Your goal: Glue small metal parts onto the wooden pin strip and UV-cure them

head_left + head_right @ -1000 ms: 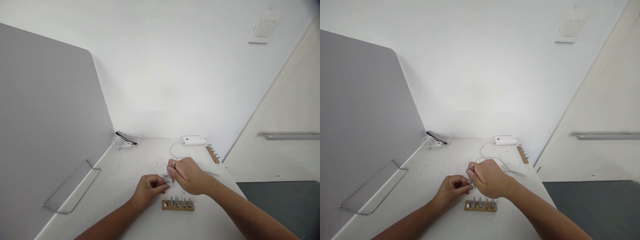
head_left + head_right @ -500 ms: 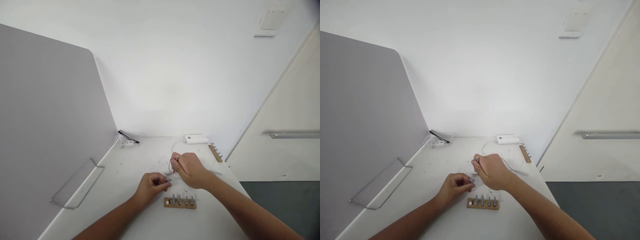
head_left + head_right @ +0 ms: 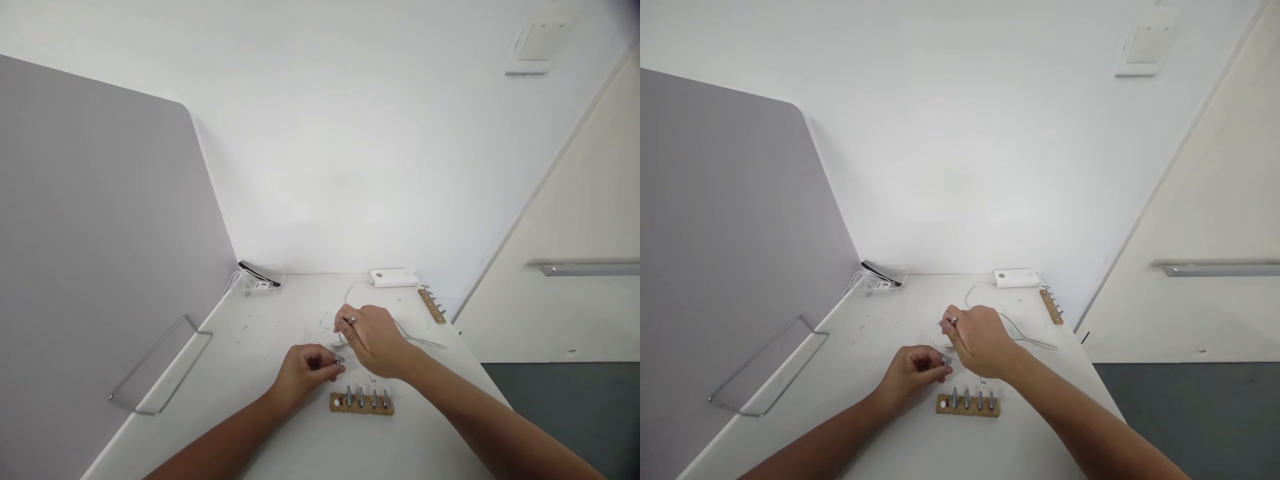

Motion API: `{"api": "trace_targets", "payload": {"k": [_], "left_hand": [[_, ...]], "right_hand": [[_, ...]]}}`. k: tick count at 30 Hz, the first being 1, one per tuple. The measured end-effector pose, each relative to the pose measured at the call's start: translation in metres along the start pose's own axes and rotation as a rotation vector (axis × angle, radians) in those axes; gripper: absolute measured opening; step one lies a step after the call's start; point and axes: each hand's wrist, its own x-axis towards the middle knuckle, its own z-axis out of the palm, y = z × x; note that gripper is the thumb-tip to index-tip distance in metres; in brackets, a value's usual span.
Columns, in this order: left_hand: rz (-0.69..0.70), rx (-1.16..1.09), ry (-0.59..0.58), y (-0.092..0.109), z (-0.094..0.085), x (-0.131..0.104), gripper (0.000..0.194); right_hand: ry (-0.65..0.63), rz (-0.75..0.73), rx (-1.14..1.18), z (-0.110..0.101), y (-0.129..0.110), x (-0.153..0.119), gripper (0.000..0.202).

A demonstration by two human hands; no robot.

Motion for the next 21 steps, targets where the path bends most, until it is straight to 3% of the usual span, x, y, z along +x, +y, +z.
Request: {"api": "trace_targets", "payload": {"k": [3, 7, 12, 17, 21], "left_hand": [[-0.012, -0.02, 0.006, 0.002, 0.0, 0.0, 0.026], [0.032, 0.003, -0.017, 0.001, -0.001, 0.0, 0.023], [0.073, 0.023, -0.039, -0.002, -0.002, -0.001, 0.03], [0.024, 0.025, -0.005, -0.003, -0.001, -0.001, 0.027], [0.003, 0.004, 0.0, 0.001, 0.0, -0.001, 0.027]], "right_hand": [[-0.112, -0.029, 0.014, -0.012, 0.001, -0.001, 0.043], [-0.245, -0.141, 0.216, -0.021, -0.014, -0.006, 0.047], [-0.157, -0.115, 0.308, -0.006, -0.025, -0.007, 0.04], [0.011, -0.019, 0.172, 0.002, -0.008, -0.002, 0.036], [-0.031, 0.001, 0.077, -0.009, 0.005, -0.001, 0.037]]}}
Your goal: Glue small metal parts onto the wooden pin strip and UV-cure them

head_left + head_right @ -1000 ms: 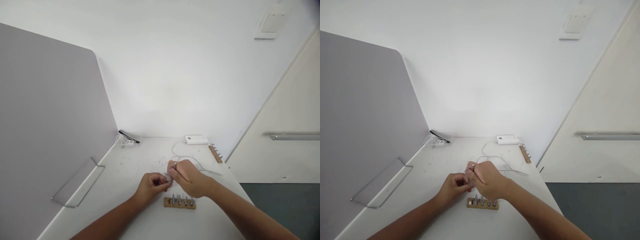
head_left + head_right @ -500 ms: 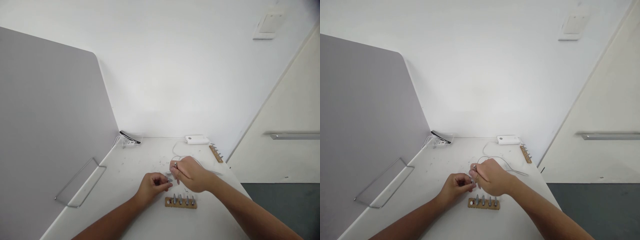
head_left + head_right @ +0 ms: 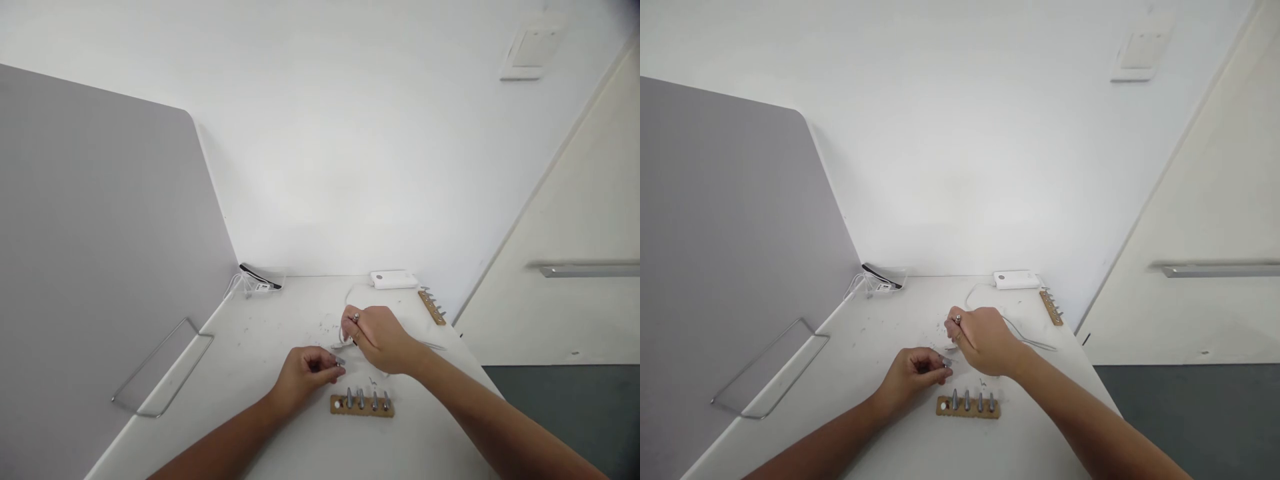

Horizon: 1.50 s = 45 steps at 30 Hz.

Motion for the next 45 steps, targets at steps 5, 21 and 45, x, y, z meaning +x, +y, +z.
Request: {"api": "trace_targets", "payload": {"k": [5, 21, 45], "left_hand": [[0.004, -0.009, 0.006, 0.002, 0.0, 0.0, 0.025], [0.006, 0.02, -0.004, 0.001, 0.0, 0.0, 0.027], [0.008, 0.01, -0.004, 0.001, 0.0, -0.001, 0.023]], "right_hand": [[-0.21, -0.076, 0.119, -0.015, -0.012, -0.004, 0.04], [-0.022, -0.086, -0.176, 0.004, -0.002, -0.003, 0.031], [-0.078, -0.034, -0.05, 0.002, -0.008, 0.001, 0.036]]}}
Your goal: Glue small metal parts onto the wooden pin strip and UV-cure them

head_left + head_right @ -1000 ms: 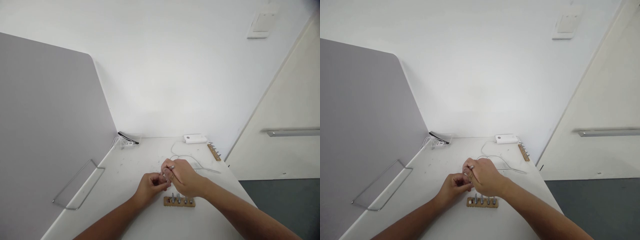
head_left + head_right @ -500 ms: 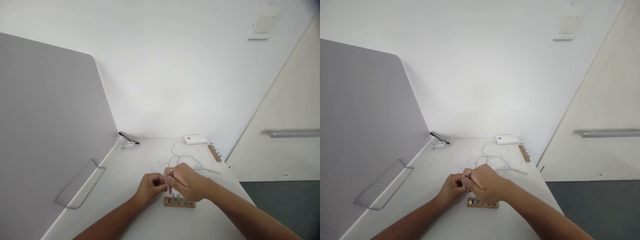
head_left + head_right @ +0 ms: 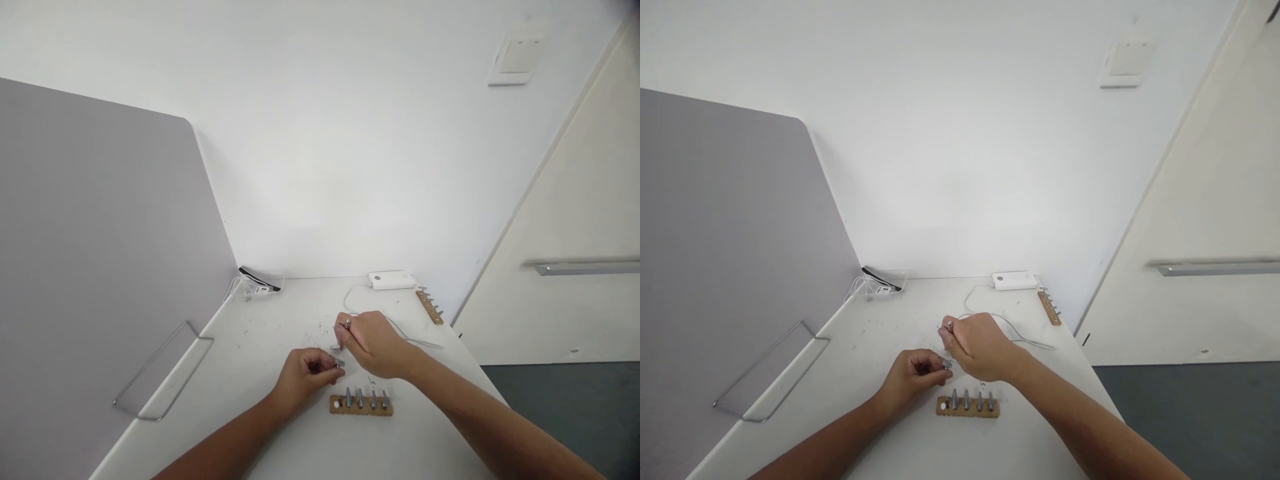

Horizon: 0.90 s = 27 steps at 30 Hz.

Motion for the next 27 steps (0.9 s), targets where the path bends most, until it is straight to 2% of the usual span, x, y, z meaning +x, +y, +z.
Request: {"api": "trace_targets", "payload": {"k": [4, 6, 8, 11, 14, 18, 22, 27], "left_hand": [[0.041, 0.001, -0.032, -0.003, -0.001, 0.0, 0.02], [0.08, -0.001, -0.046, -0.006, -0.002, 0.001, 0.019], [0.101, 0.009, -0.042, -0.009, -0.003, 0.001, 0.02], [0.089, 0.029, -0.035, -0.01, -0.002, 0.001, 0.019], [0.058, 0.043, -0.027, -0.007, -0.002, 0.001, 0.022], [0.032, 0.035, -0.006, -0.008, -0.001, 0.002, 0.025], [0.023, 0.029, -0.004, -0.009, -0.001, 0.002, 0.026], [0.053, 0.014, -0.035, -0.004, -0.001, 0.0, 0.029]], "right_hand": [[-0.154, -0.106, 0.174, -0.014, -0.013, -0.004, 0.042], [-0.186, -0.129, 0.273, -0.015, -0.021, -0.006, 0.043], [-0.155, -0.113, 0.323, -0.011, -0.027, -0.006, 0.039], [-0.035, -0.071, 0.302, 0.0, -0.025, -0.006, 0.032], [0.076, -0.04, 0.201, 0.007, -0.015, -0.005, 0.029], [0.115, 0.008, 0.043, 0.005, -0.002, -0.003, 0.03], [0.039, 0.047, 0.091, -0.004, 0.0, -0.003, 0.036], [-0.132, -0.049, 0.354, -0.011, -0.014, -0.006, 0.042]]}}
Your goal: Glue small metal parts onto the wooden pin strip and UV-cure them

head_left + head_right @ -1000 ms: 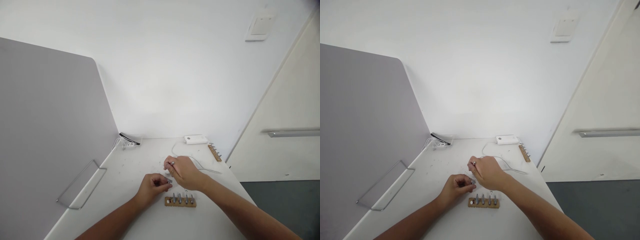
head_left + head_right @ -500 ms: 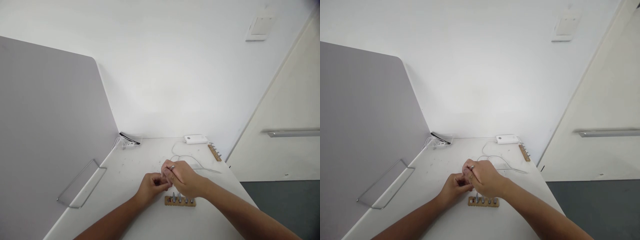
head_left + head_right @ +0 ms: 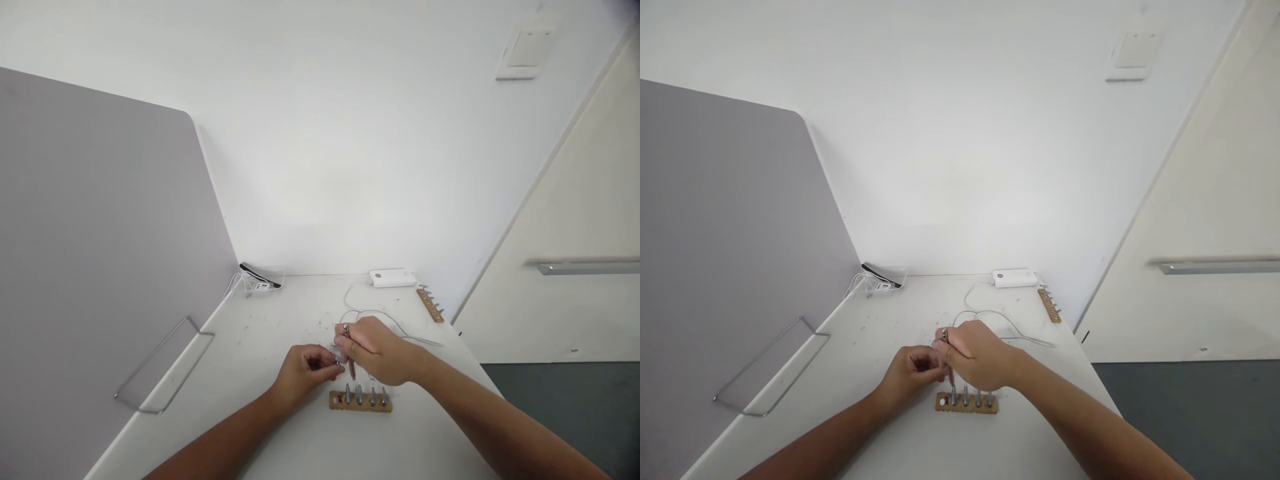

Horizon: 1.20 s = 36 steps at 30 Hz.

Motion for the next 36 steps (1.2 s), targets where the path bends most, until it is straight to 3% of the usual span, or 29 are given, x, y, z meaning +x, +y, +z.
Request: {"api": "trace_targets", "payload": {"k": [3, 7, 12, 18, 24, 30, 34, 36], "left_hand": [[0.028, -0.003, -0.005, -0.001, 0.0, 0.0, 0.033], [0.007, 0.016, -0.007, -0.003, 0.0, 0.0, 0.03], [-0.053, 0.006, 0.024, 0.003, 0.0, -0.001, 0.025], [-0.064, 0.024, 0.032, 0.01, 0.001, -0.001, 0.025], [-0.045, 0.063, 0.007, 0.011, 0.001, -0.002, 0.023], [-0.009, 0.023, -0.006, 0.002, 0.0, 0.0, 0.026], [-0.023, 0.009, 0.001, -0.002, 0.0, 0.001, 0.029], [-0.039, -0.012, 0.009, -0.003, 0.001, 0.0, 0.03]], "right_hand": [[-0.001, -0.019, 0.044, 0.008, -0.004, 0.0, 0.049], [0.149, 0.015, -0.033, 0.017, 0.005, 0.002, 0.042], [0.295, 0.03, -0.208, 0.014, 0.025, 0.004, 0.036], [0.248, -0.085, -0.305, 0.014, 0.033, -0.003, 0.042], [0.144, -0.218, -0.192, 0.018, 0.024, -0.009, 0.039], [0.344, -0.334, -0.194, 0.033, 0.036, -0.008, 0.025], [0.582, -0.433, -0.183, 0.041, 0.056, -0.011, 0.02], [0.699, -0.394, -0.178, 0.039, 0.07, -0.013, 0.023]]}}
